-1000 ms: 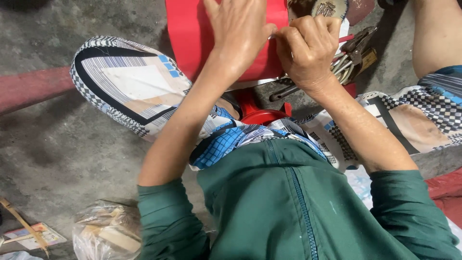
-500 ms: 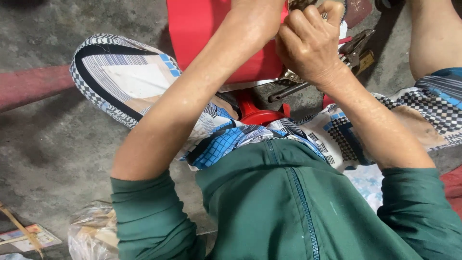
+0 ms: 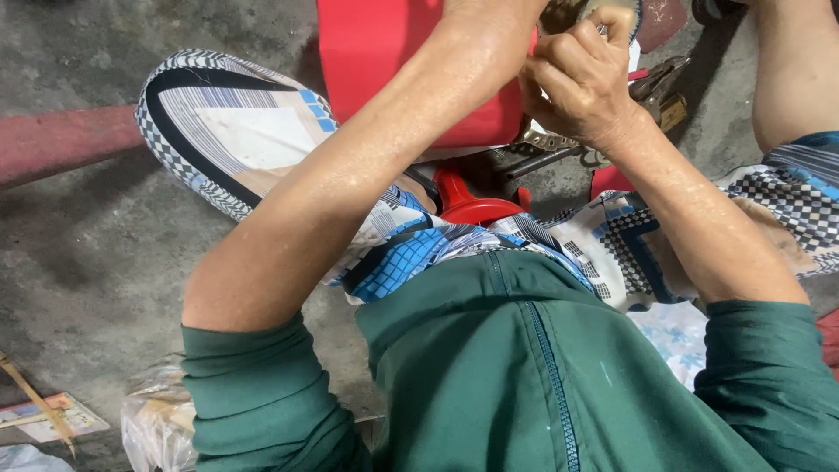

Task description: A person is seen hammering small tacks into the wooden frame of a drum to secure a red decorative covering.

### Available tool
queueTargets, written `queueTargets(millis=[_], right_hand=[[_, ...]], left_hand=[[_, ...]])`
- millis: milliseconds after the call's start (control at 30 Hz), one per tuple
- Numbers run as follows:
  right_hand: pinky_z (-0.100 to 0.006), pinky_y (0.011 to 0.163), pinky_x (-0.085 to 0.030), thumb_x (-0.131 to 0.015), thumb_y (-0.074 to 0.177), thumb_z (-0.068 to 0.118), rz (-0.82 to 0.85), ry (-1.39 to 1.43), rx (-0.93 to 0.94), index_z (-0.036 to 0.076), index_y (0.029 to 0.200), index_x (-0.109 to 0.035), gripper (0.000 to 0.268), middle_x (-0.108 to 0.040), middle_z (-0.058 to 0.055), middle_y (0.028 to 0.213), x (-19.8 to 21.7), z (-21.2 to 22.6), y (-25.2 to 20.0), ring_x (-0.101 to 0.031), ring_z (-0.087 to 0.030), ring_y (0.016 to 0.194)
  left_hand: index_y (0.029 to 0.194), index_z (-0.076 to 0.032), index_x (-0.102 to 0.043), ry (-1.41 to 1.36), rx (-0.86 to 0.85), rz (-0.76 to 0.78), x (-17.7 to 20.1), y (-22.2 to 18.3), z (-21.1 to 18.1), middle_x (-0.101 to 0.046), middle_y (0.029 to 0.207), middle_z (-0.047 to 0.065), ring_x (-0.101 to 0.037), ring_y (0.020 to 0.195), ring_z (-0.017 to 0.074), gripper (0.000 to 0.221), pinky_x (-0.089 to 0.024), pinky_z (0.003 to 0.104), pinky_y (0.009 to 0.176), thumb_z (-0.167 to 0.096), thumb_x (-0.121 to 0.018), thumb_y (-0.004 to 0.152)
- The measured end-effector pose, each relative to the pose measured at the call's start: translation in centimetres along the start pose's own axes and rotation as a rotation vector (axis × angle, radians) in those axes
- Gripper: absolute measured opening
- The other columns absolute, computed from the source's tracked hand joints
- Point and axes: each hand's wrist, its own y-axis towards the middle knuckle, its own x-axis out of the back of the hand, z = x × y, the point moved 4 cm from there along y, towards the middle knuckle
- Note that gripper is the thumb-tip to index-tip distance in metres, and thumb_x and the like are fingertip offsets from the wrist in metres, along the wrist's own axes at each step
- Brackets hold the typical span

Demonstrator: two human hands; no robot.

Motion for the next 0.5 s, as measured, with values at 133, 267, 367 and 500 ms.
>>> queueTargets(millis=[133,267,367,500], right_hand=[[-0.041,0.095,-0.036,-0.08,0.084,-0.006,-0.032,0.007,-0.026,0.006,0.09,-0.078,0.013,-0.07,-0.005,0.093,0.1,-0.1,-0.8,-0.049,-0.021,0.078],[-0.042,0.094,-0.036,-0.081,0.084,-0.003,-0.049,-0.04,-0.044,0.008,0.083,-0.075,0.013,-0.069,-0.006,0.089,0.7,-0.7,-3.0,-0.05,-0.022,0.079],[-0.044,0.093,-0.036,-0.083,0.08,-0.002,-0.016,0.002,-0.11,0.005,0.086,-0.072,0.014,-0.068,-0.009,0.093,1.0,-1.1,-4.1,-0.054,-0.025,0.081],[-0.043,0.094,-0.033,-0.088,0.091,0.01,-0.005,0.143,-0.202,0.002,0.099,-0.081,0.014,-0.062,-0.012,0.096,0.6,-0.5,-3.0,-0.05,-0.025,0.086]], left_hand=[[0.086,-0.008,-0.072,-0.016,0.005,0.028,-1.6,-4.6,2.7,-0.07,0.068,0.01,-0.064,0.05,0.0281,0.024,-0.049,0.045,0.046,-0.016,-0.084,0.067],[0.087,-0.007,-0.073,-0.038,0.002,0.057,-2.6,-7.0,2.7,-0.07,0.069,0.011,-0.064,0.05,0.0284,0.023,-0.05,0.045,0.046,-0.016,-0.084,0.068],[0.087,-0.006,-0.073,-0.059,-0.008,0.075,-3.2,-7.4,2.4,-0.071,0.069,0.012,-0.065,0.051,0.0287,0.023,-0.05,0.045,0.045,-0.016,-0.083,0.069],[0.088,-0.005,-0.073,-0.074,-0.009,0.109,-3.7,-4.6,1.3,-0.071,0.07,0.013,-0.066,0.051,0.029,0.022,-0.051,0.044,0.045,-0.016,-0.083,0.071]])
